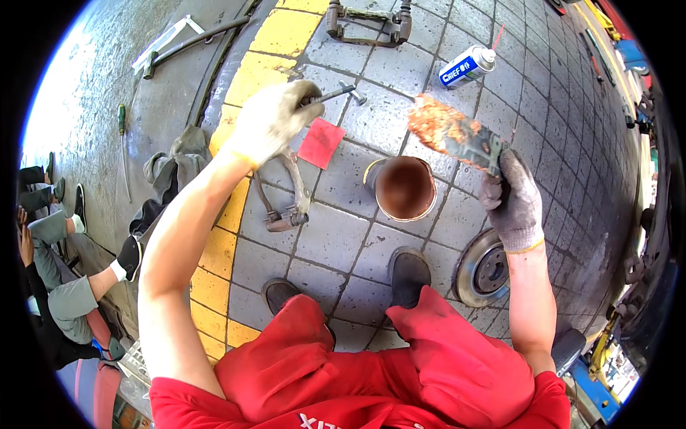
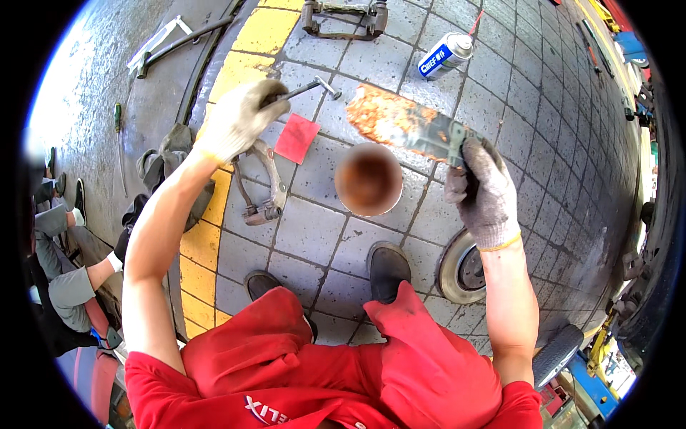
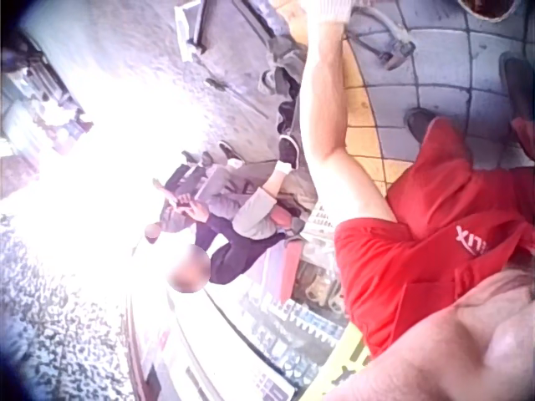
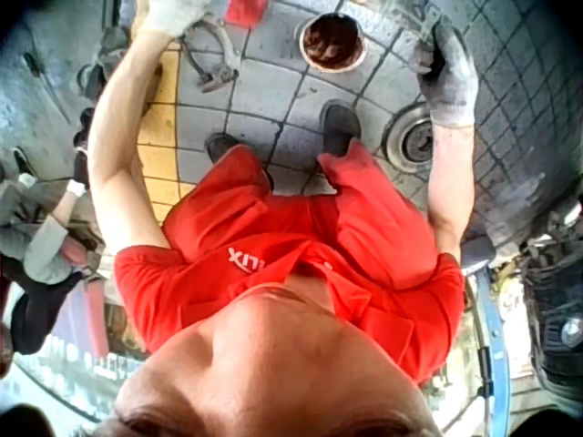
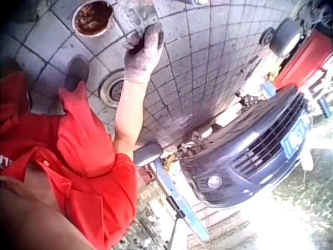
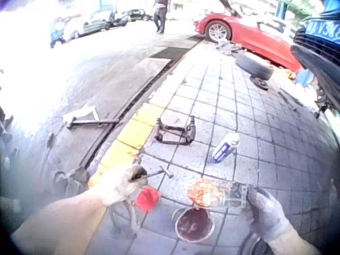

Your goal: The person scoops grease from a container using a small spatula and applies it to the threads of a metal bolt. They then insert the greased bolt into a metal bracket and tighten it by hand. The person repeats this process for a second bolt, scooping more grease and applying it before inserting and tightening the bolt into the bracket.

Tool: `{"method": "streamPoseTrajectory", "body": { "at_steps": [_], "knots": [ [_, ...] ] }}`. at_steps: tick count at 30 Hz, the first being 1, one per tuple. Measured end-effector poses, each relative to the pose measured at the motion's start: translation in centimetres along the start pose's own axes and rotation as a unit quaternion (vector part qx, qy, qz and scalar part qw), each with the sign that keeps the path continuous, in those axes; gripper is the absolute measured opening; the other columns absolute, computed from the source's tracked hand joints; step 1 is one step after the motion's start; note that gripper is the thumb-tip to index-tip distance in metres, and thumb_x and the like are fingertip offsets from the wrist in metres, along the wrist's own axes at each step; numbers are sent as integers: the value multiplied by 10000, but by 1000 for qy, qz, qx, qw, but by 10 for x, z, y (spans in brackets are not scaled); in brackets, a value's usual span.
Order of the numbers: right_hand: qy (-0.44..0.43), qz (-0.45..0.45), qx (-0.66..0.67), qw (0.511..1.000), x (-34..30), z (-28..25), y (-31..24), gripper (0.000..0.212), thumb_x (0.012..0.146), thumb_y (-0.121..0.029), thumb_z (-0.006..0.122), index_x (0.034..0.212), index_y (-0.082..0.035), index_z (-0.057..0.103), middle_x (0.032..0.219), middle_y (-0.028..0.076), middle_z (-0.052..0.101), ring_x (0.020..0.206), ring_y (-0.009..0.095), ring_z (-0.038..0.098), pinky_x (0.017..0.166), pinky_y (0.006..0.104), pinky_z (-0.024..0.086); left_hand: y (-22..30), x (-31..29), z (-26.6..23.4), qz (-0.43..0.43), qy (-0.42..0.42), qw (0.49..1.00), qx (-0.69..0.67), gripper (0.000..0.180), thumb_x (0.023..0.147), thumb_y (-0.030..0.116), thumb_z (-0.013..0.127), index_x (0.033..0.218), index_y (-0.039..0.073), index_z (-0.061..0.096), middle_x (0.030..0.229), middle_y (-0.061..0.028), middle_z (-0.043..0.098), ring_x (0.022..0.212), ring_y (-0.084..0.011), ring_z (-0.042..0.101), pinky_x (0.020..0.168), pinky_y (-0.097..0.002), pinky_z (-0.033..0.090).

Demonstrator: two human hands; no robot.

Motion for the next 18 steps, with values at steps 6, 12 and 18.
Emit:
{"method": "streamPoseTrajectory", "body": {
  "at_steps": [6,12,18],
  "knots": [
    [-38,22,-18,999,4,17,16,237,1082,-241,700,1252,-78,675,835,20,652,632,116,573,546,283,447,41,-81,-46,-123,63,950,-282,359,983,116,800,1295,-34,706,1011,-70,763,936,-113,721,848,-283,598],
    [-108,32,-34,993,-1,43,24,289,1061,-266,735,1258,-63,679,856,13,684,626,110,593,555,287,482,63,-111,-45,-167,57,888,-425,381,960,12,811,1317,-13,679,1127,-28,730,1028,-92,700,929,-261,575],
    [-142,29,-39,989,-3,53,29,253,1071,-271,729,1185,-48,692,857,27,726,632,116,657,537,286,531,74,-115,-41,-158,53,869,-466,447,922,-108,773,1341,-27,639,1206,-101,741,1125,-175,735,992,-328,592]
  ]
}}
Point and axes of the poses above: each hand's wrist, its own x-axis towards the middle knuckle, its own z-axis out of the palm, y = z × x, the point moved 4 cm from there along x, towards the middle knuckle
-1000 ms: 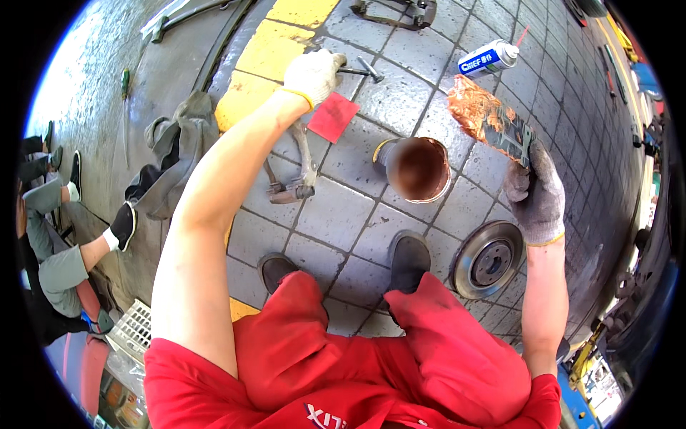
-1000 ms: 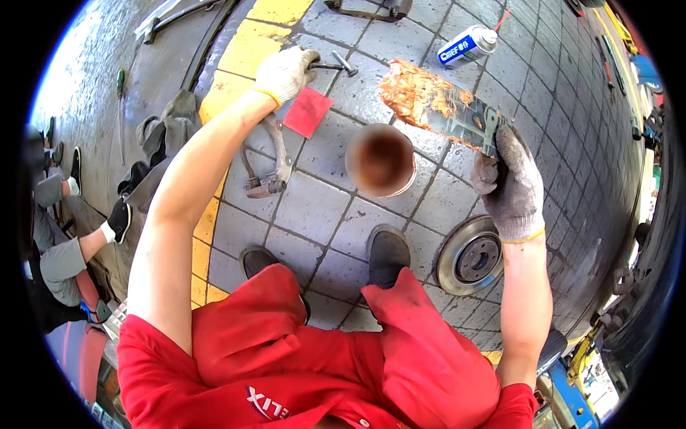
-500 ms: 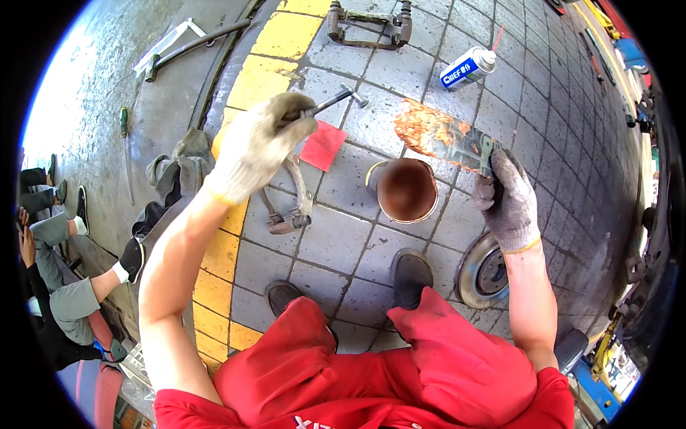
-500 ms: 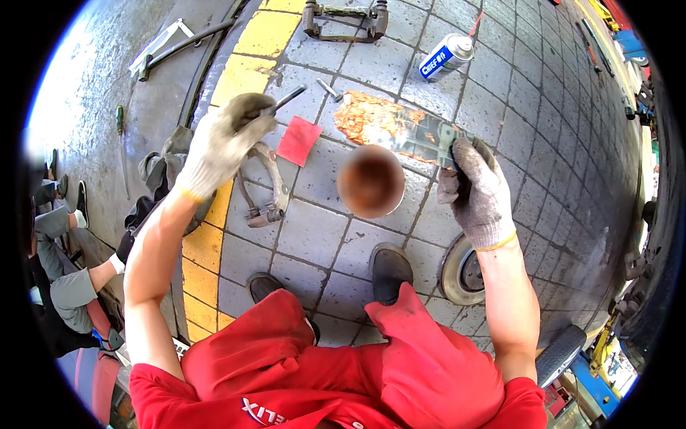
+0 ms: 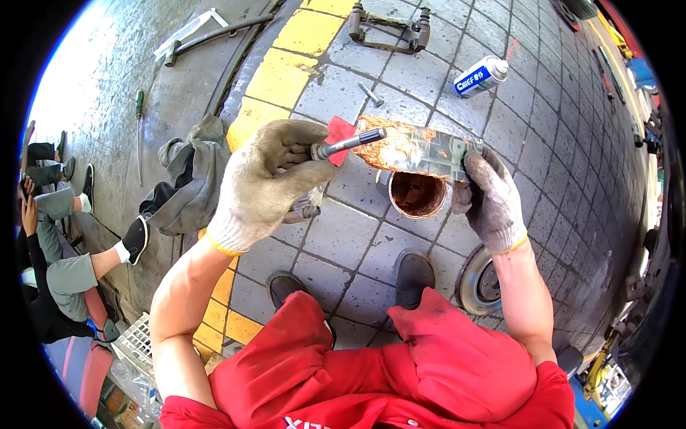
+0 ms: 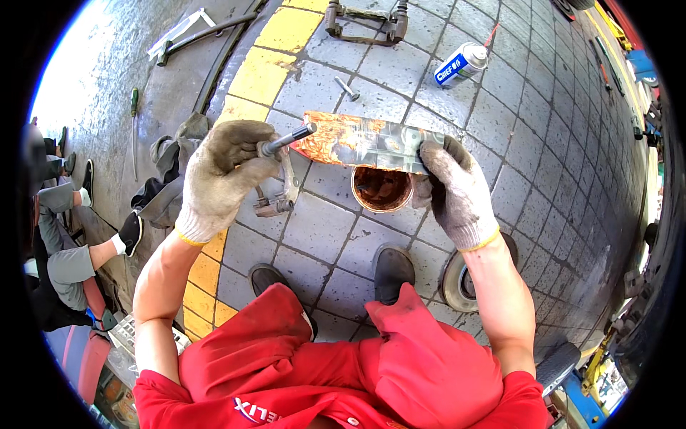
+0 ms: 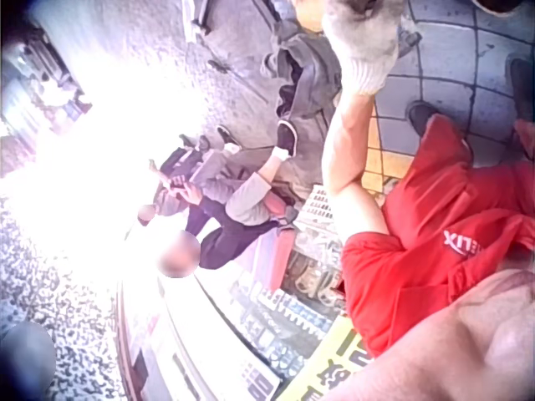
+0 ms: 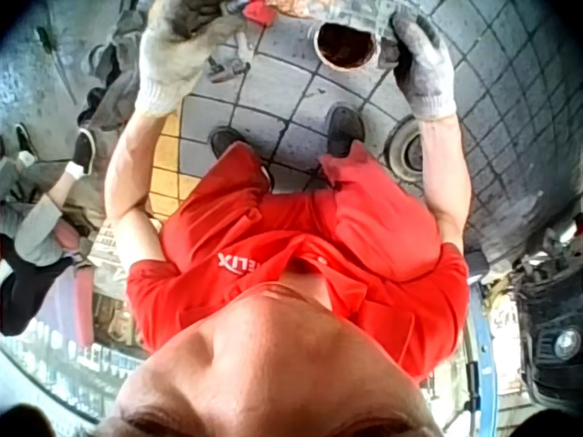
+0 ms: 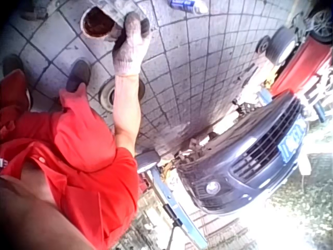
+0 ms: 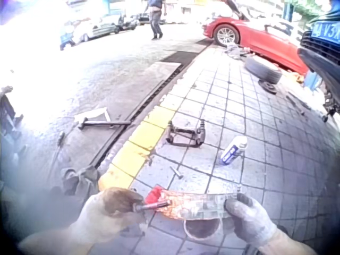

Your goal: The person scoops grease from a container using a small spatula and applies it to the threads of a metal bolt. They then insert the greased bolt into a metal bracket and tighten it by hand. The person repeats this process for a second bolt, scooping more grease and applying it before inserting and tightening the bolt into the bracket.

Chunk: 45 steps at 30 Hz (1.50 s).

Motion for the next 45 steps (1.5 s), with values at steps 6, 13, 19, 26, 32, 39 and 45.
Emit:
{"method": "streamPoseTrajectory", "body": {
  "at_steps": [6,13,19,26,32,39,45],
  "knots": [
    [-4,-16,-22,1000,-4,3,-8,225,1068,-247,719,1159,-43,692,831,35,714,626,118,649,539,287,541,4,-3,8,7,-9,998,69,439,904,-28,833,1311,-3,670,1076,-54,721,936,-127,708,830,-289,591],
    [9,-9,-40,999,-7,6,-7,227,1062,-233,726,1173,-39,683,845,36,715,633,116,649,550,283,556,6,-5,9,28,-8,991,128,441,879,-108,823,1288,-27,675,1077,-68,745,958,-149,754,856,-292,611],
    [11,7,10,1000,-9,8,-10,245,1065,-244,738,1195,-45,676,842,27,702,619,111,619,542,280,506,10,-4,3,47,-2,982,183,412,898,-97,813,1277,-17,674,1114,-81,753,998,-148,748,882,-298,607],
    [9,13,13,1000,-5,1,-6,276,1072,-253,732,1228,-35,667,829,26,692,604,112,600,530,284,475,4,-5,-3,51,36,995,72,396,898,56,879,1251,3,708,1055,-52,748,972,-120,721,872,-302,602],
    [-10,24,2,1000,-8,11,-8,294,1068,-247,721,1252,-21,678,829,26,696,584,110,601,523,282,507,9,-2,0,132,0,976,173,390,892,-79,831,1241,10,682,1127,-76,766,1028,-152,736,938,-317,590],
    [-37,21,0,999,-7,8,-9,285,1076,-240,704,1242,-11,677,845,27,698,606,119,615,533,286,520,20,-4,2,225,-4,944,242,320,874,57,890,1153,26,736,1077,-90,766,959,-184,747,874,-336,594],
    [-17,-3,-27,999,-5,2,-11,273,1077,-223,705,1252,-15,672,870,34,717,630,119,636,550,286,543,20,-2,-1,226,-40,932,280,387,838,-66,880,1194,-9,738,1149,-97,791,1019,-164,738,927,-325,594]
  ]
}}
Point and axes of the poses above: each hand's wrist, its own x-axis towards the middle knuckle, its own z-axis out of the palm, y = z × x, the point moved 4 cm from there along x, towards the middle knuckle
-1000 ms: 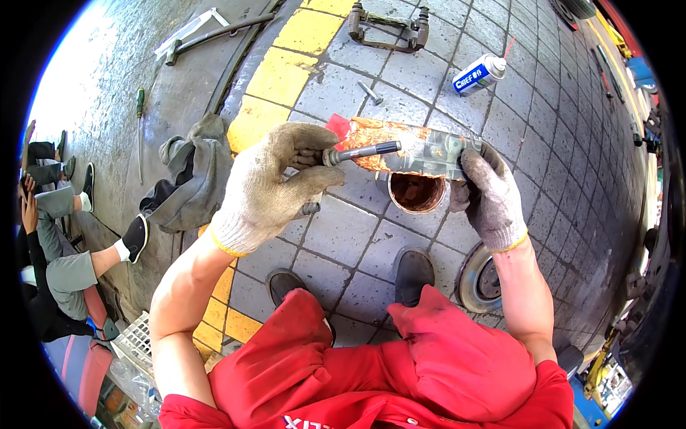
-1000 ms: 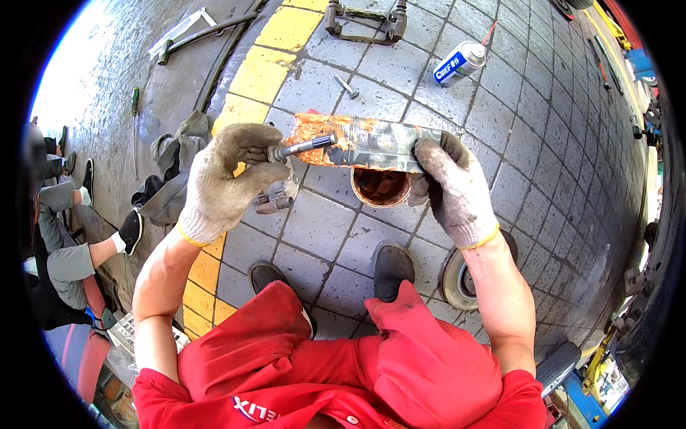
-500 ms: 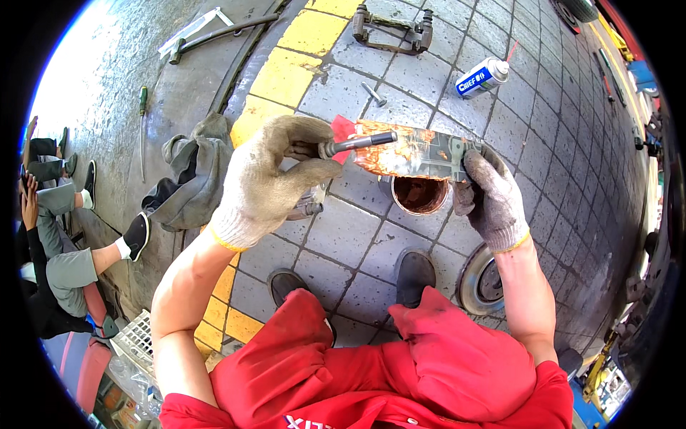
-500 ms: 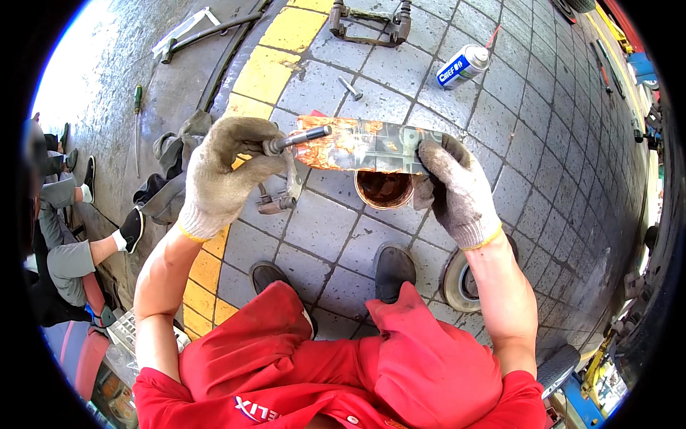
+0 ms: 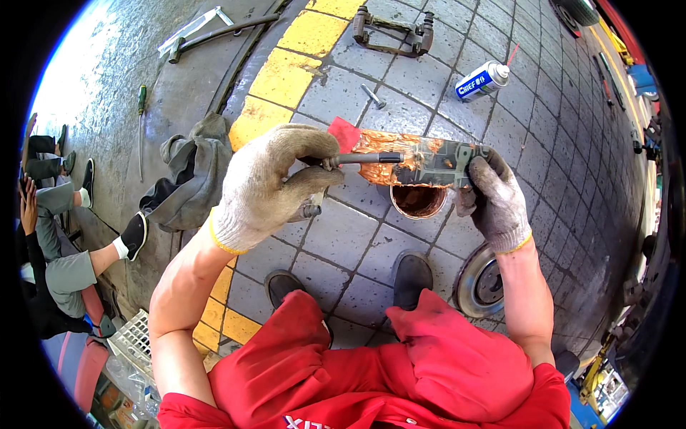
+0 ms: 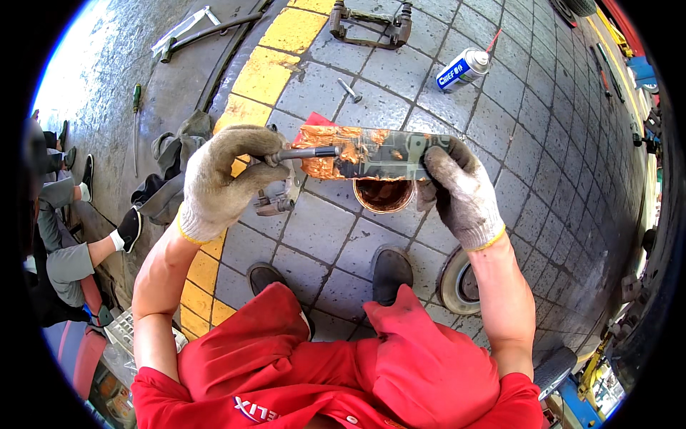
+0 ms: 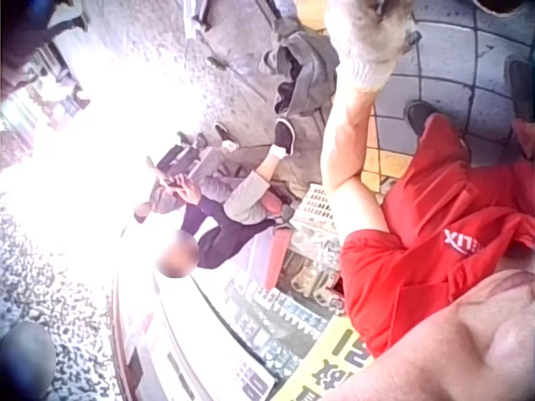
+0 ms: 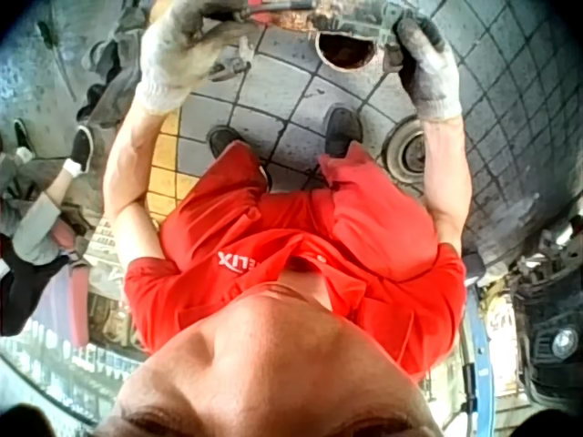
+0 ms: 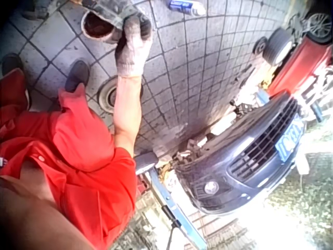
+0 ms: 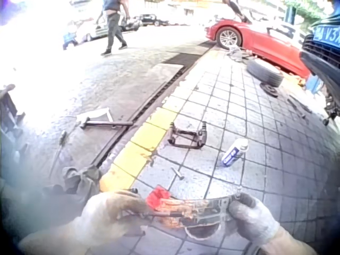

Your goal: The person scoops grease from a container using a small spatula and applies it to the threads of a metal bolt. They then insert the greased bolt into a metal bracket and tighten it by hand. The person repeats this process for a second bolt, scooping more grease and applying it before inserting and tightening the bolt into the bracket.

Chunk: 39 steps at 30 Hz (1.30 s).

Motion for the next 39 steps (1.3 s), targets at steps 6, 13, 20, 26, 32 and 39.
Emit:
{"method": "streamPoseTrajectory", "body": {
  "at_steps": [6,13,20,26,32,39],
  "knots": [
    [0,-47,-4,999,4,-19,-11,272,1064,-222,730,1237,-18,678,900,44,735,655,117,649,589,291,573,-3,-2,-6,-41,18,998,-40,359,881,64,872,1215,20,748,1062,-116,776,933,-222,756,864,-350,597],
    [-7,-131,-115,985,-7,-1,-24,281,1041,-154,763,1252,10,674,959,94,759,728,147,694,649,307,589,3,1,-2,-52,-52,997,-39,350,910,37,837,1243,16,734,1013,-113,788,920,-191,758,845,-342,599],
    [-38,-231,-162,959,-20,-20,-43,294,997,-174,839,1180,15,706,967,117,741,773,188,715,702,328,587,0,0,-10,-96,-83,992,-19,410,860,-73,846,1245,-6,723,1178,-115,813,1092,-188,769,1003,-353,605],
    [-42,-325,-261,908,-24,-6,-60,214,965,-71,816,1130,27,720,1031,116,713,869,193,699,752,318,579,3,4,-10,-80,-84,993,-18,358,876,33,860,1214,10,745,1051,-101,793,937,-182,762,854,-341,607],
    [-84,-377,-363,848,-43,2,-78,355,865,-214,897,1105,8,759,1017,155,731,886,269,732,741,373,592,5,4,-8,-144,-107,981,-72,414,853,-30,871,1240,-7,726,1148,-77,801,991,-149,750,914,-330,616],
    [-154,-459,-480,731,-49,28,-89,399,673,-118,719,1049,-14,801,1019,158,762,894,364,723,821,464,583,9,6,-7,-164,-109,976,-92,377,889,-28,845,1242,-14,714,1174,-92,793,993,-138,745,909,-329,618]
  ]
}}
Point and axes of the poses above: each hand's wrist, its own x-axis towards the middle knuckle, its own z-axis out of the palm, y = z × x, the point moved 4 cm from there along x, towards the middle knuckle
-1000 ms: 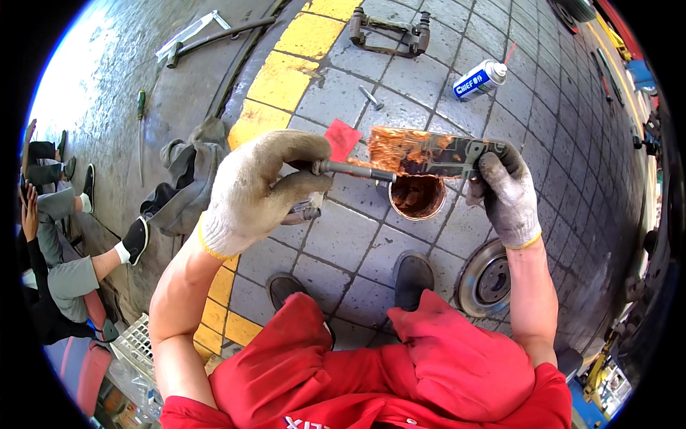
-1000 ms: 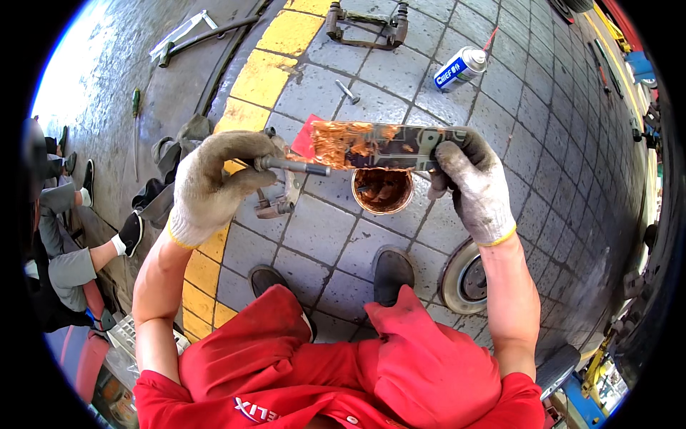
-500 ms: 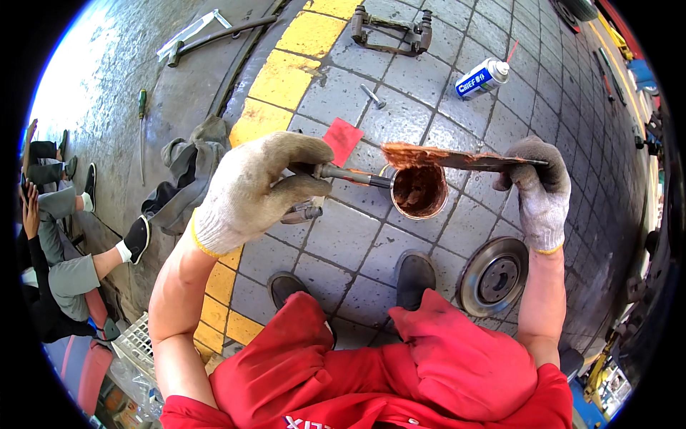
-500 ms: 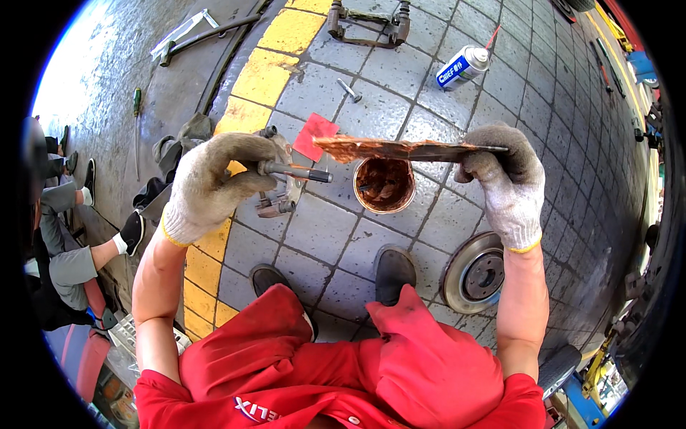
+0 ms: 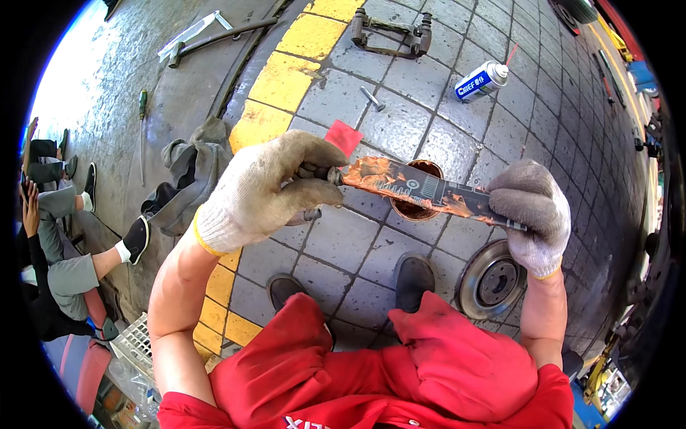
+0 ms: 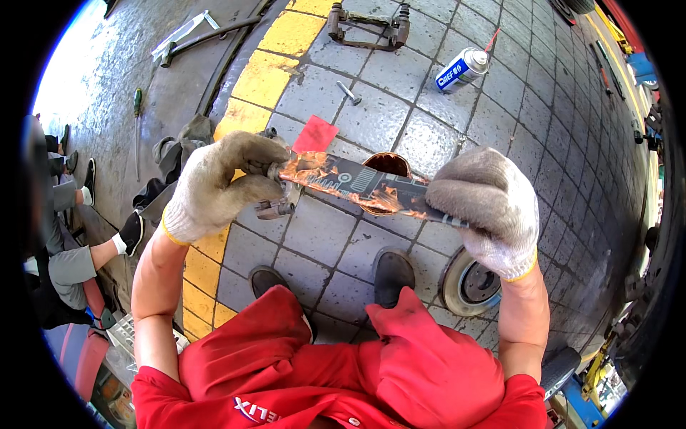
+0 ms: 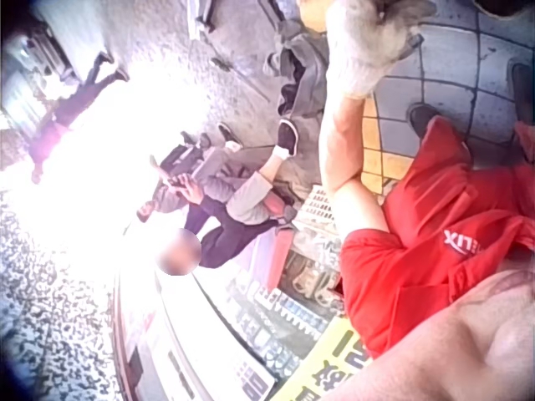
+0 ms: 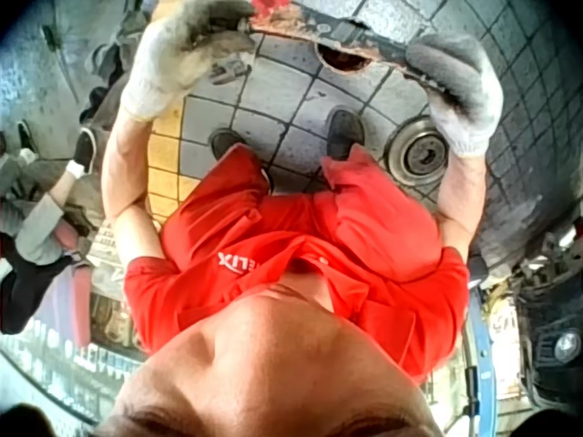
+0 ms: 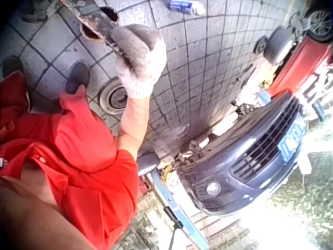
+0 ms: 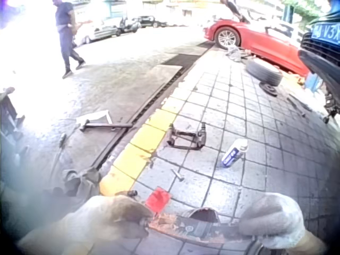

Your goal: The person scoops grease from a container using a small spatula and applies it to the threads of a metal bolt. They then insert the greased bolt into a metal bracket and tighten it by hand. The person repeats this process for a second bolt, scooping more grease and applying it before inserting and tightening the bolt into the bracket.

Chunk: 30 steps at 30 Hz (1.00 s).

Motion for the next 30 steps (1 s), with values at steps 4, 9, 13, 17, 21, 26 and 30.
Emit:
{"method": "streamPoseTrajectory", "body": {
  "at_steps": [4,9,13,17,21,26,30],
  "knots": [
    [-19,-31,-20,999,-3,-12,-2,390,696,-188,709,1037,-19,797,999,149,754,875,356,727,807,473,580,-8,-2,-9,7,-2,998,-58,342,929,-32,796,1255,-17,695,1185,-96,793,1006,-137,749,920,-325,621],
    [68,-6,-42,997,-14,-24,3,240,855,-172,775,1043,-23,771,1002,144,749,859,332,731,750,434,580,-6,-4,-12,-2,3,1000,14,334,933,0,794,1252,-18,699,1119,-89,794,972,-126,753,883,-314,618],
    [-16,-47,-62,997,4,-13,-14,357,739,-223,770,1034,-24,803,1018,152,750,878,357,731,800,483,582,-4,-2,-7,31,22,999,7,329,945,94,825,1241,-8,721,989,-79,800,891,-123,774,797,-300,612],
    [-14,-34,-132,991,0,-23,-11,345,736,-194,774,1033,-20,798,979,136,740,865,347,725,776,456,583,-5,-3,-10,40,46,998,27,332,941,113,841,1227,-5,721,979,-91,798,865,-132,771,790,-304,610],
    [145,113,-7,983,-20,-25,4,172,936,-109,820,1050,-3,745,953,117,733,840,247,706,739,368,557,-6,-3,-14,24,80,996,43,353,917,133,873,1207,1,723,970,-91,796,872,-131,767,797,-305,610],
    [168,257,195,932,-19,7,-1,189,967,50,749,1144,40,685,935,90,727,754,124,672,684,282,549,2,-2,-7,30,111,991,61,357,892,143,899,1170,0,729,969,-83,798,865,-116,761,788,-299,608],
    [169,304,226,910,-19,24,-3,178,994,19,746,1157,33,673,913,82,725,722,112,665,658,277,552,5,0,-1,23,95,995,36,329,896,142,898,1138,-6,732,950,-76,799,845,-98,751,781,-289,607]
  ]
}}
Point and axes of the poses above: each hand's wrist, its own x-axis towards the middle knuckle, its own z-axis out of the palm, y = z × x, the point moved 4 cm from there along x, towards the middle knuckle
